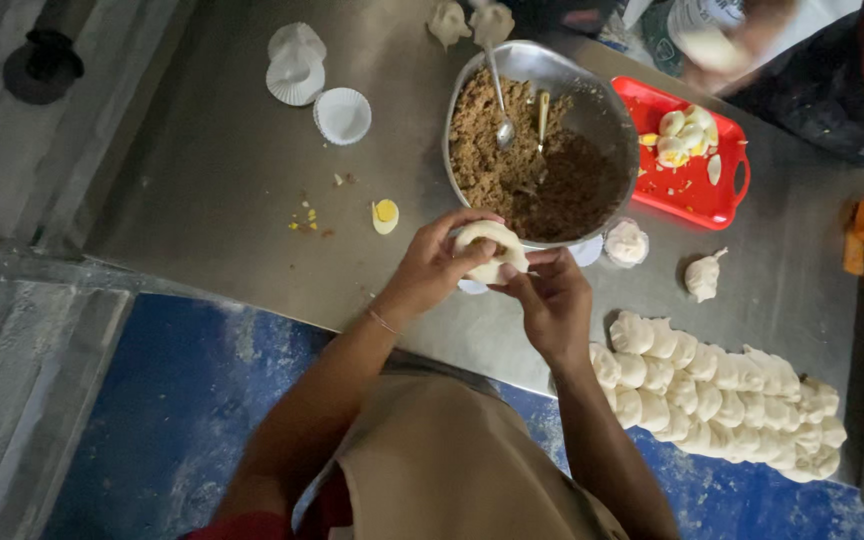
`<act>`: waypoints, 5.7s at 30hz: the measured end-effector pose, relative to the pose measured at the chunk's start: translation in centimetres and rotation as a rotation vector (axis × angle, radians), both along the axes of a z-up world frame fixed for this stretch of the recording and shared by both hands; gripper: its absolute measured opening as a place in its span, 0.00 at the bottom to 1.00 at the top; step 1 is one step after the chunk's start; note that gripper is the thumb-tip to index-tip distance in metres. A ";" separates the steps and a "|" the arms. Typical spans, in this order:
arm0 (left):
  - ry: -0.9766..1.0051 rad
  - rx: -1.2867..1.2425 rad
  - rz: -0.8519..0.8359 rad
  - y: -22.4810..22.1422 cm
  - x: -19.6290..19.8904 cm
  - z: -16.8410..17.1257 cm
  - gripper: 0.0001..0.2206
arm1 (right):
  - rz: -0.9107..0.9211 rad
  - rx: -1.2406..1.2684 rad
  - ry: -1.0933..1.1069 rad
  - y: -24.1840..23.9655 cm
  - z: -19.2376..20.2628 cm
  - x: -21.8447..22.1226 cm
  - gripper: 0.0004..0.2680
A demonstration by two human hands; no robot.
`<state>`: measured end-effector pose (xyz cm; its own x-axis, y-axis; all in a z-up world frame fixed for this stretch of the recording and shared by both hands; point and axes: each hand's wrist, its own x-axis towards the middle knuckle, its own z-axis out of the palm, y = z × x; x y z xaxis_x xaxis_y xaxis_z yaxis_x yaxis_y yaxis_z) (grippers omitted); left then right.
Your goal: The person prepares stuffed dough buns by hand, placing cooked filling and egg pieces into flattened dough circles, pinching the edges together to seal them, and placing the finished items onto a tray.
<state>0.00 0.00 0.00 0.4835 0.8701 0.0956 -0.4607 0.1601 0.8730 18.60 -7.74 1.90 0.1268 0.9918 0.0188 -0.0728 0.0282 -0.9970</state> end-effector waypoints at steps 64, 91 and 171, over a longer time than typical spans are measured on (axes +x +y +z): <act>0.237 -0.032 -0.033 1.3 2.3 -2.2 0.40 | -0.112 0.054 -0.402 -0.9 5.1 -2.3 0.18; 0.111 -0.072 -0.267 0.9 -0.4 0.8 0.28 | 0.022 0.146 -0.547 -0.5 5.0 -0.9 0.10; 0.358 0.114 0.073 -5.4 -0.2 -9.5 0.24 | -0.142 -0.032 -0.453 -3.3 -3.9 -3.6 0.21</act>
<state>-0.15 -5.38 -9.49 0.4413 0.8969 0.0296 -0.1296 0.0311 0.9911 14.98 -11.05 -2.02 0.2476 0.9661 0.0731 0.3721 -0.0251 -0.9278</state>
